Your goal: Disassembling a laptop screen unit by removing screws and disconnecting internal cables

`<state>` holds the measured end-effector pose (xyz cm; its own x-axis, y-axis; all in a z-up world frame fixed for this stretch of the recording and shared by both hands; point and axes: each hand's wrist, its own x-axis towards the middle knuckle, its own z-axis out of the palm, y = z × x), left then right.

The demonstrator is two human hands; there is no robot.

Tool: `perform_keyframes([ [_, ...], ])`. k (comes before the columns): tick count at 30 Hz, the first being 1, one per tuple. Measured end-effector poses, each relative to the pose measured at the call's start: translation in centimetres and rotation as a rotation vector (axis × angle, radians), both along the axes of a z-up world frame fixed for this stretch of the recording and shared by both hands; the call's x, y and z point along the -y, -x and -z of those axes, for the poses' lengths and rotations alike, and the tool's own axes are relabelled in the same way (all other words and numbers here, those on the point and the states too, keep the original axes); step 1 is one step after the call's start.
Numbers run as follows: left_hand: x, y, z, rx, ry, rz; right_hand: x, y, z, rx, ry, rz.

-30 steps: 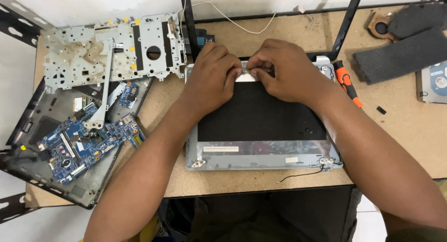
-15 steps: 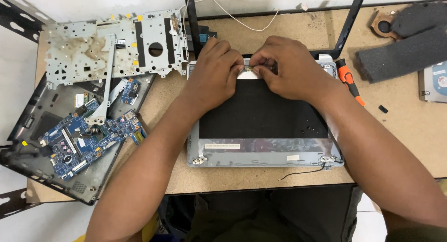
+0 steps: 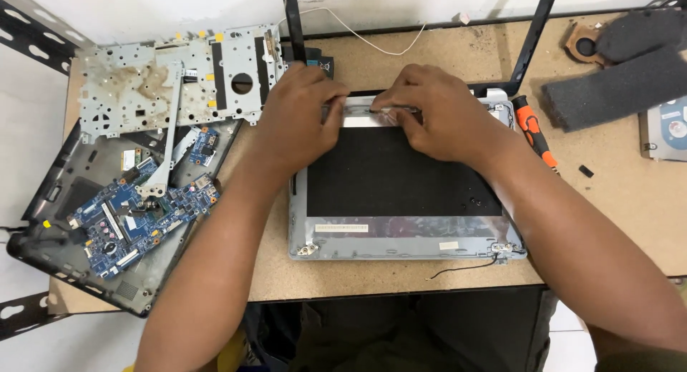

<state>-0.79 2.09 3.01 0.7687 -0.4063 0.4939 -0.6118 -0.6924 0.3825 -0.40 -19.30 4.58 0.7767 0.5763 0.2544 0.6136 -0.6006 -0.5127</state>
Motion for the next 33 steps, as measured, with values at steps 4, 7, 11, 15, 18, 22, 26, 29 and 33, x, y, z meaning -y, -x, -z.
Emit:
perform_keyframes([
  [4, -0.6, 0.1, -0.5, 0.010, -0.008, -0.038, 0.0, 0.2, -0.2, 0.035, 0.050, -0.011],
  [7, -1.1, 0.4, -1.3, 0.072, 0.024, -0.043, -0.1, 0.3, -0.3, 0.038, 0.080, 0.001],
  [11, -1.7, 1.1, -2.4, -0.063, -0.081, -0.177, -0.2, 0.3, -0.2, 0.033, 0.108, 0.008],
  [15, -2.0, 1.0, -2.5, -0.267, -0.195, -0.387, -0.5, 0.3, -0.2, 0.050, 0.169, 0.031],
  [18, -2.1, 0.9, -2.3, -0.243, -0.204, -0.461, -0.6, 0.5, -0.5, 0.061, 0.234, 0.041],
  [22, -2.5, 0.5, -1.9, -0.217, -0.154, -0.479, -1.0, 0.9, -0.8, 0.126, 0.306, 0.033],
  [26, -2.5, 0.5, -1.4, -0.100, -0.066, -0.524, -1.2, 1.2, -1.5, 0.082, 0.331, 0.024],
  [29, -2.0, 0.8, -1.7, 0.077, 0.041, -0.471, -1.1, 1.1, -1.5, 0.047, 0.321, 0.028],
  [33, -1.8, 0.8, -1.3, 0.266, 0.170, -0.364, -1.1, 1.3, -1.7, -0.006, 0.316, 0.037],
])
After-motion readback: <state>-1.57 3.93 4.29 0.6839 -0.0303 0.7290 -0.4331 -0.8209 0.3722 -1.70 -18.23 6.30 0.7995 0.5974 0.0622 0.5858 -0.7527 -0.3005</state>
